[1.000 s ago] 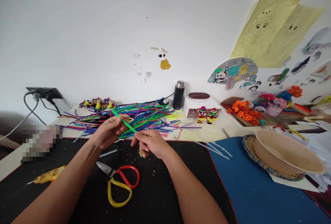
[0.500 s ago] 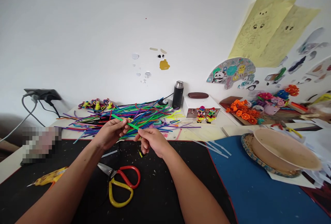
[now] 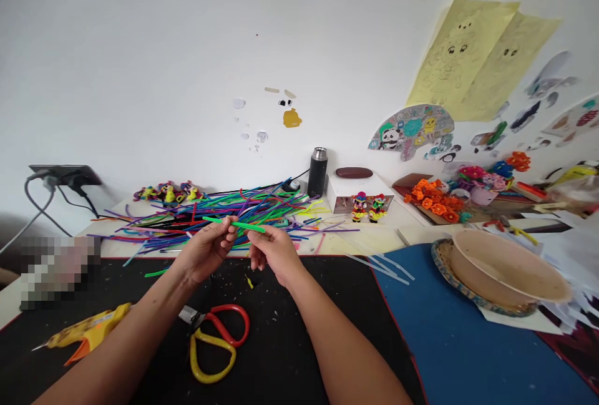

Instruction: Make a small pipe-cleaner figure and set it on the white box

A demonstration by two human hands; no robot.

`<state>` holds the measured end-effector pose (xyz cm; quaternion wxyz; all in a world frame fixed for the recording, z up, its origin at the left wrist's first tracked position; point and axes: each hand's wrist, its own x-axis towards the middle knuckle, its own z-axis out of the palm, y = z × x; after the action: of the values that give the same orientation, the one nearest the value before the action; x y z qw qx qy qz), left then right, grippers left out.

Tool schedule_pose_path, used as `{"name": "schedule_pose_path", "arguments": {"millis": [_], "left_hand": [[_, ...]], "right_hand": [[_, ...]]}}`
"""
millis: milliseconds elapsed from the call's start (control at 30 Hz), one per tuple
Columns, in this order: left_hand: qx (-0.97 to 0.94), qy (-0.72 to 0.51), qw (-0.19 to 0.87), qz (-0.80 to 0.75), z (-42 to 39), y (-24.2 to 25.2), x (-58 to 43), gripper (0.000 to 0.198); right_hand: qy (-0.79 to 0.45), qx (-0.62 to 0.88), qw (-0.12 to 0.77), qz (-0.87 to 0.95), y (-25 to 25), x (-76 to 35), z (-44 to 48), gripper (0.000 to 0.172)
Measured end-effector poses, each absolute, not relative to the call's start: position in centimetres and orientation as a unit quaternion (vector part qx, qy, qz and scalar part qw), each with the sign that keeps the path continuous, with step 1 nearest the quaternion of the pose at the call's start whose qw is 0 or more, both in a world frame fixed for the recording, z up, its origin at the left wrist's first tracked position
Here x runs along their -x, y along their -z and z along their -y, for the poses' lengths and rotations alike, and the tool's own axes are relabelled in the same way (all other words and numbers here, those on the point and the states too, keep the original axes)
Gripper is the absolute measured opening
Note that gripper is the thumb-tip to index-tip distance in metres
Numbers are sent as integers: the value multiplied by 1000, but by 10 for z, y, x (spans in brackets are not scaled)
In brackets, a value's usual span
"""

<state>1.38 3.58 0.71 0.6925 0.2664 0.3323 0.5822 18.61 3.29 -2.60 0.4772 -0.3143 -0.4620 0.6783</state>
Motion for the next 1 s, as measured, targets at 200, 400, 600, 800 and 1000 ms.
{"name": "schedule_pose_path", "arguments": {"millis": [200, 400, 600, 800, 1000], "left_hand": [[-212, -560, 712, -366, -31, -8, -27, 15], [-177, -560, 717, -375, -32, -8, -29, 27], [-219, -525, 720, -398, -33, 2, -27, 28], [-291, -468, 744, -377, -33, 13, -25, 21], [-312, -453, 751, -366, -32, 15, -23, 17]], "right_hand": [[-651, 326, 517, 451, 28, -186, -35, 43], [-628, 324, 516, 484, 28, -183, -34, 45], [-584, 347, 535, 502, 28, -183, -33, 40], [-549, 364, 537, 527, 27, -183, -32, 39], [-562, 360, 530, 523, 23, -185, -32, 41]]}}
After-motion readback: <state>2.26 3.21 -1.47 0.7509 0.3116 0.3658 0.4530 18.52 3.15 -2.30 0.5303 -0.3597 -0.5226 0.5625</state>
